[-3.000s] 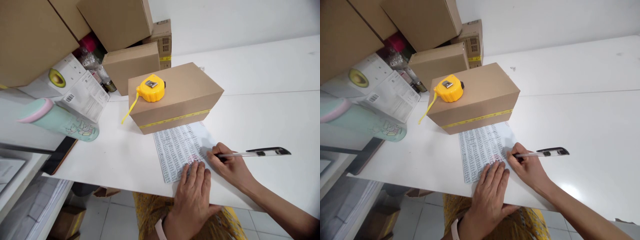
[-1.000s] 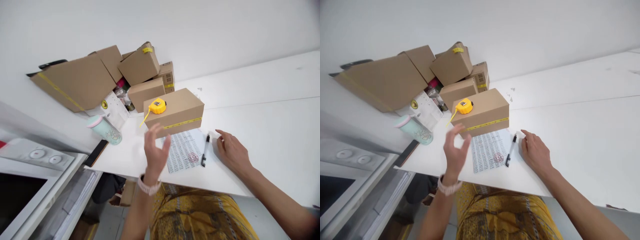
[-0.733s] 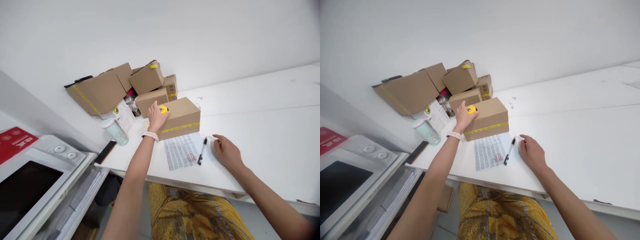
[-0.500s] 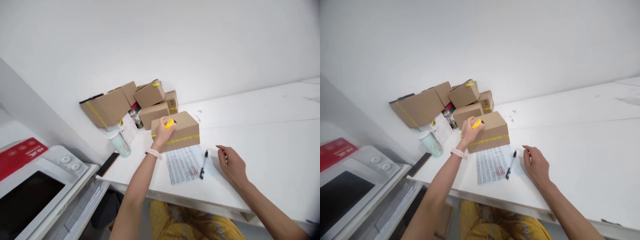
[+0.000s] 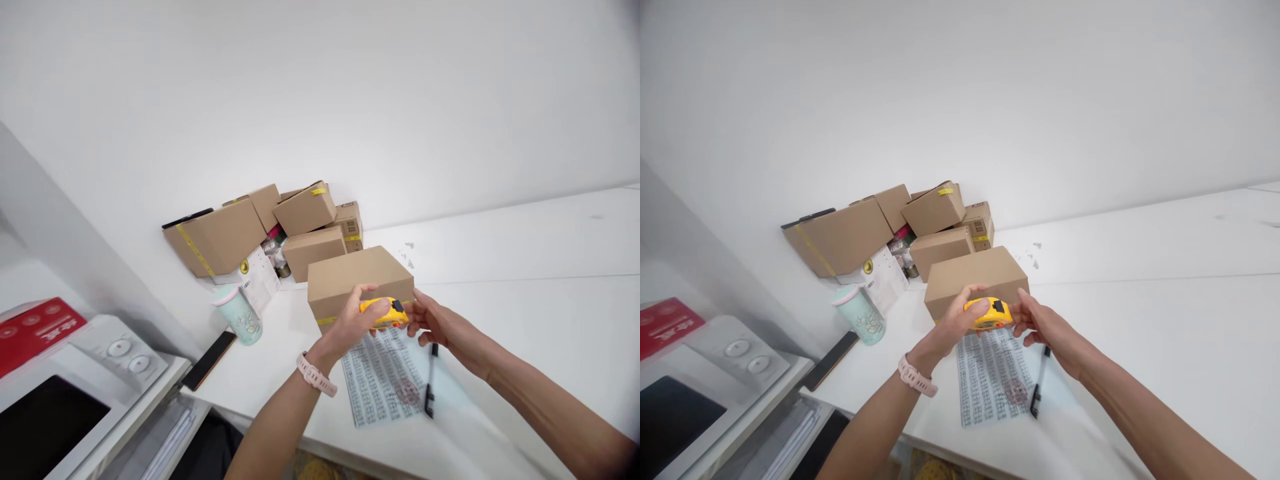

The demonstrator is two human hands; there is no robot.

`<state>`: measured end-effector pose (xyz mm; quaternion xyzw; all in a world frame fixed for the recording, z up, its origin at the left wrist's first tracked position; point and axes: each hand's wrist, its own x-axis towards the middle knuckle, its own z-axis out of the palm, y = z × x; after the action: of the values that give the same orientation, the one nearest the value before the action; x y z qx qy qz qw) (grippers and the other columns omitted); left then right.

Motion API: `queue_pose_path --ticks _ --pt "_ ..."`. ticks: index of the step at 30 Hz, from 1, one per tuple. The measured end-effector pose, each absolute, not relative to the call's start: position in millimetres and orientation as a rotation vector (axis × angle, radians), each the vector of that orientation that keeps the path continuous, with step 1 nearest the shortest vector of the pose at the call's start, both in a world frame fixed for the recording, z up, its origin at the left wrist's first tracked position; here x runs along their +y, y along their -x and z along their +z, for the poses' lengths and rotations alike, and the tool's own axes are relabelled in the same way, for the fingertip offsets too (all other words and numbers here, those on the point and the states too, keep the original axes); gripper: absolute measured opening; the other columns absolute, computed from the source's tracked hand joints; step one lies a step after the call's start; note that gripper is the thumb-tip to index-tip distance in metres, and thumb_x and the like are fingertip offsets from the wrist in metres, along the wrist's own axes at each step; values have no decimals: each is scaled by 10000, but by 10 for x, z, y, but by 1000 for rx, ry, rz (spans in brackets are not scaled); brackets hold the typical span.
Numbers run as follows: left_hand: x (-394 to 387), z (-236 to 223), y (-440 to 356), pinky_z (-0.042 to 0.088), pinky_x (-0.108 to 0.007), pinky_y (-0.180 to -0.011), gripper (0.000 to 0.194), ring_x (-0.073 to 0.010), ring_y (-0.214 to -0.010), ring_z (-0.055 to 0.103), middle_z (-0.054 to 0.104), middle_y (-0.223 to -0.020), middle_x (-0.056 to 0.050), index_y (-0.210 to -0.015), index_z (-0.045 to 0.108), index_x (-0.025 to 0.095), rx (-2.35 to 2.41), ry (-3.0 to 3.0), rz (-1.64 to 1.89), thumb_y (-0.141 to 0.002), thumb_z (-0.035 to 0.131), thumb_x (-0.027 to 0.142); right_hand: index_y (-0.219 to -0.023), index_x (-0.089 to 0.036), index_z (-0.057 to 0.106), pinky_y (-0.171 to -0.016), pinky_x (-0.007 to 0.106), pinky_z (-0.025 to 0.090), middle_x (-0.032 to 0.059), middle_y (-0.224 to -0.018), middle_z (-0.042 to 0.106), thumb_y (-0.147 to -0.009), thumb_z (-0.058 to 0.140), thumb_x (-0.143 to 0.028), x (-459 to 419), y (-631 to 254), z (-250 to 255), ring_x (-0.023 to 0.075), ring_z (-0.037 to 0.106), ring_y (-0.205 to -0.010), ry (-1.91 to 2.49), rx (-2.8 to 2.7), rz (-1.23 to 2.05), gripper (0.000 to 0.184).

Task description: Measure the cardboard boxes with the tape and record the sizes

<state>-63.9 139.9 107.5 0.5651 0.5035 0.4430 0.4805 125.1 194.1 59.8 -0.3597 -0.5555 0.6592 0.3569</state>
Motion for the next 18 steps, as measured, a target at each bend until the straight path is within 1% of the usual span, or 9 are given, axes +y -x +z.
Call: queue_pose_path --ticks 2,5,7,9,11,14,16,18 --pt "1405 1059 666 433 -254 -582 709 -145 -684 637 713 -994 -103 -1290 460 173 1206 -1357 1081 -798 711 619 -838 -199 711 -570 277 484 71 -825 686 -888 490 -746 1938 -1218 594 165 597 -673 900 -1470 1737 592" --pt "1423 1079 794 447 -262 -571 734 -170 -689 659 722 -964 -101 -1267 482 168 1187 -1322 1096 -763 728 641 -772 -199 659 -514 251 437 34 -748 635 -835 612 -721 2016 -1214 680 142 554 -628 873 -1412 1760 528" --pt "1450 1140 980 453 -262 -567 726 -178 -698 671 728 -987 -106 -1248 504 166 1202 -1301 1139 -755 725 651 -754 -203 633 -482 243 407 12 -695 585 -799 693 -671 2200 -1267 796 135 514 -603 843 -1340 1734 474" --pt "1493 1227 1255 450 -254 -568 681 -175 -711 676 734 -1008 -102 -1221 536 167 1247 -1287 1204 -764 725 634 -741 -210 615 -472 252 401 3 -664 552 -795 731 -594 2493 -1361 921 134 487 -588 849 -1246 1648 405" --pt "1552 1314 1602 444 -243 -566 602 -164 -720 669 736 -992 -82 -1179 575 166 1319 -1274 1271 -780 736 588 -733 -223 586 -473 270 407 6 -663 550 -831 701 -494 2833 -1461 1009 137 481 -572 937 -1141 1520 311" --pt "1652 1385 2160 447 -231 -566 424 -139 -702 638 715 -910 -50 -1079 630 141 1459 -1238 1315 -865 700 501 -685 -235 497 -459 270 372 -5 -624 508 -885 621 -400 3244 -1524 998 123 441 -527 1051 -1112 1464 287" --pt "1703 1379 2490 484 -243 -586 336 -129 -691 620 688 -901 -40 -1045 643 134 1556 -1199 1298 -941 642 454 -676 -232 480 -456 265 356 -9 -611 493 -902 593 -380 3390 -1472 903 115 425 -517 1116 -1141 1449 293" --pt "1727 1340 2749 548 -291 -659 314 -143 -752 640 676 -971 -45 -1088 644 140 1641 -1152 1264 -981 610 433 -690 -220 504 -474 261 373 -4 -625 508 -911 582 -390 3452 -1356 780 115 443 -534 1168 -1194 1428 289"
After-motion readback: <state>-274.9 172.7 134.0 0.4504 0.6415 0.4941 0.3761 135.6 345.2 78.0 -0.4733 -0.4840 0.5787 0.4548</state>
